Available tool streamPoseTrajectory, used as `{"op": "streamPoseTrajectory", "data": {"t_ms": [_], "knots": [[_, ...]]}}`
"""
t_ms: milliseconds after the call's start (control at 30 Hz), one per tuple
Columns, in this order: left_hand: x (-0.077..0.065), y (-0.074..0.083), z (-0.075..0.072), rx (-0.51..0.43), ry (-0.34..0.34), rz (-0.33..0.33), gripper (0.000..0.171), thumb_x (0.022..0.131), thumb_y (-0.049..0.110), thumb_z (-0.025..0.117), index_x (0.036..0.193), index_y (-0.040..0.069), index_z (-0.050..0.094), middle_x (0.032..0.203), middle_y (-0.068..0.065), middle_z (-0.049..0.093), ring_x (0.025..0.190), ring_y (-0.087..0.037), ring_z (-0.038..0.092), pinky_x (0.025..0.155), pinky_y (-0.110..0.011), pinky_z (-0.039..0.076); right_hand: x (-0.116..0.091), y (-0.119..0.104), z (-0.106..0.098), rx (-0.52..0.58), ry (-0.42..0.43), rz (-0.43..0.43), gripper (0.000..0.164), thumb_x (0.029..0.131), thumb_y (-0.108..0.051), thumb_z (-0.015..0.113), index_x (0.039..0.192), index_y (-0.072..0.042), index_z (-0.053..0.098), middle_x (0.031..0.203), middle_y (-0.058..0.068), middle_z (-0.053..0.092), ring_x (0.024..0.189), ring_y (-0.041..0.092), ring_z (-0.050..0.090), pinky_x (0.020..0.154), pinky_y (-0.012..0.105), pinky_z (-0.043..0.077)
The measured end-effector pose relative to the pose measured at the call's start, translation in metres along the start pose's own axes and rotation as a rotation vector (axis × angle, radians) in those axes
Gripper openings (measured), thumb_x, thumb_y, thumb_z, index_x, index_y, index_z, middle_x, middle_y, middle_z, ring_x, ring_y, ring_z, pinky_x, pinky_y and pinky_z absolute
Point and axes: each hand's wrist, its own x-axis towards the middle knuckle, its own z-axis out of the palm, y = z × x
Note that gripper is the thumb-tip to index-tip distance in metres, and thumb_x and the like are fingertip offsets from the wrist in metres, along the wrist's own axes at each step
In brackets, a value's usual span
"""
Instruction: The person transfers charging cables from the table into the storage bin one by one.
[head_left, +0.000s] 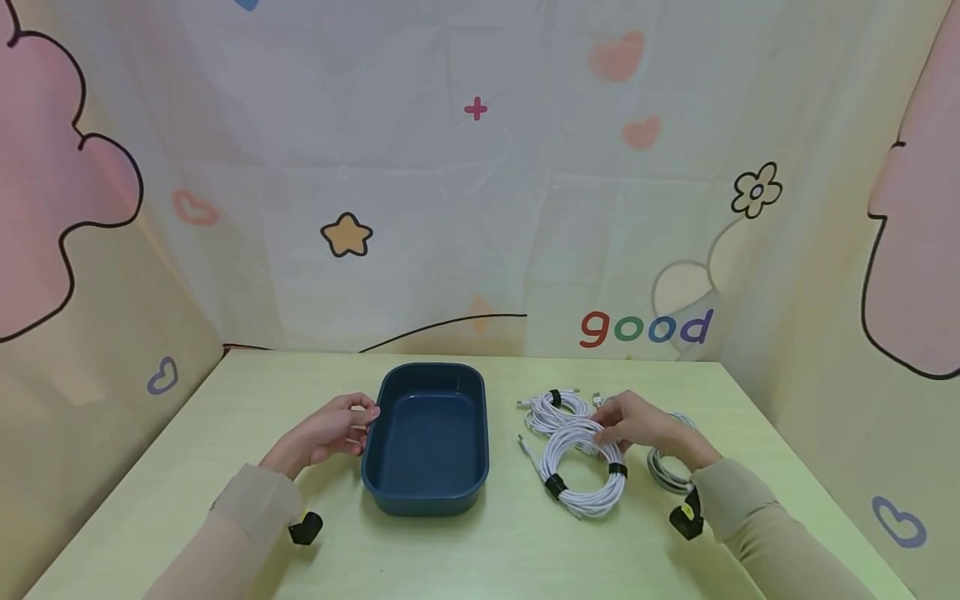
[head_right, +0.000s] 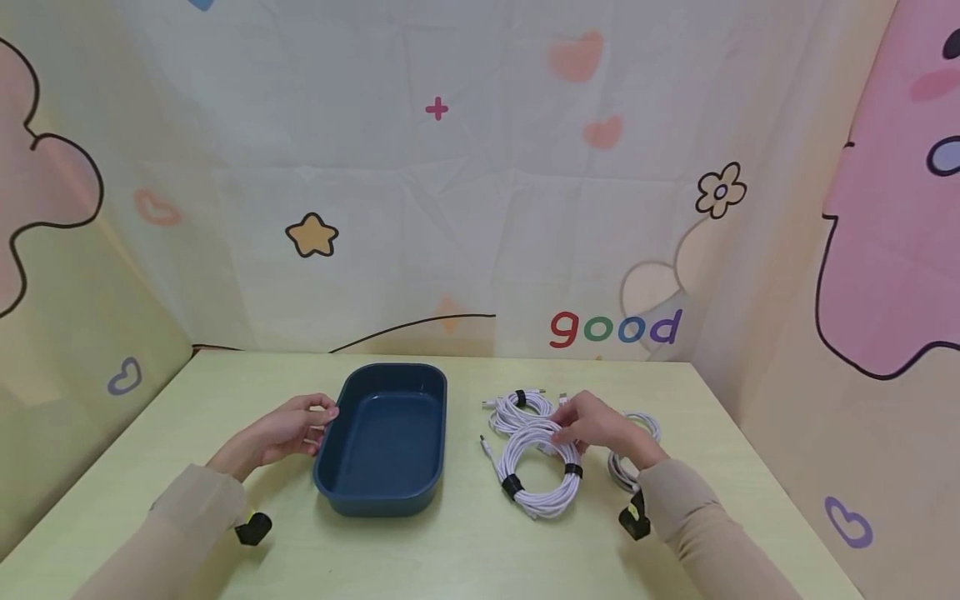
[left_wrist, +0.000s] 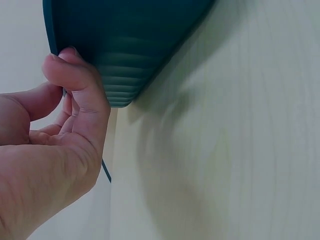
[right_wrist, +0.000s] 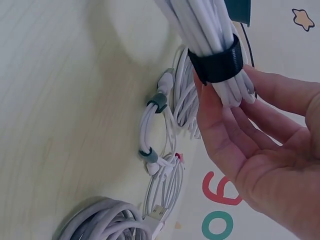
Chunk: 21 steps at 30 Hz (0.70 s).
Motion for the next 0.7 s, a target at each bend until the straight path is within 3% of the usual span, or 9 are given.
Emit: {"op": "streamPoseTrajectory", "data": {"t_ms": [333,700], "knots": [[0.0,-0.001,0.001,0.0,-0.002,0.001,0.018,0.102,0.022,0.047,0.107,0.006,0.044,0.074,0.0,0.049,0.06,-0.013,0.051,0.056,-0.025,0.048,0.003,-0.009,-0.009,0.108,0.02,-0.034,0.032,0.089,-0.008,0.066,0.117,0.008,0.062,0.097,0.02,0.07,0.073,0.015,0.065,0.067,0.027,0.055],[0.001,-0.001,0.0,-0.01,0.001,0.003,0.018,0.102,0.021,0.048,0.108,0.005,0.043,0.075,0.0,0.048,0.06,-0.014,0.052,0.057,-0.025,0.048,0.017,-0.026,-0.016,0.13,0.079,-0.034,0.034,0.09,-0.009,0.066,0.119,0.008,0.062,0.096,0.009,0.069,0.078,0.014,0.062,0.071,0.027,0.056]]}}
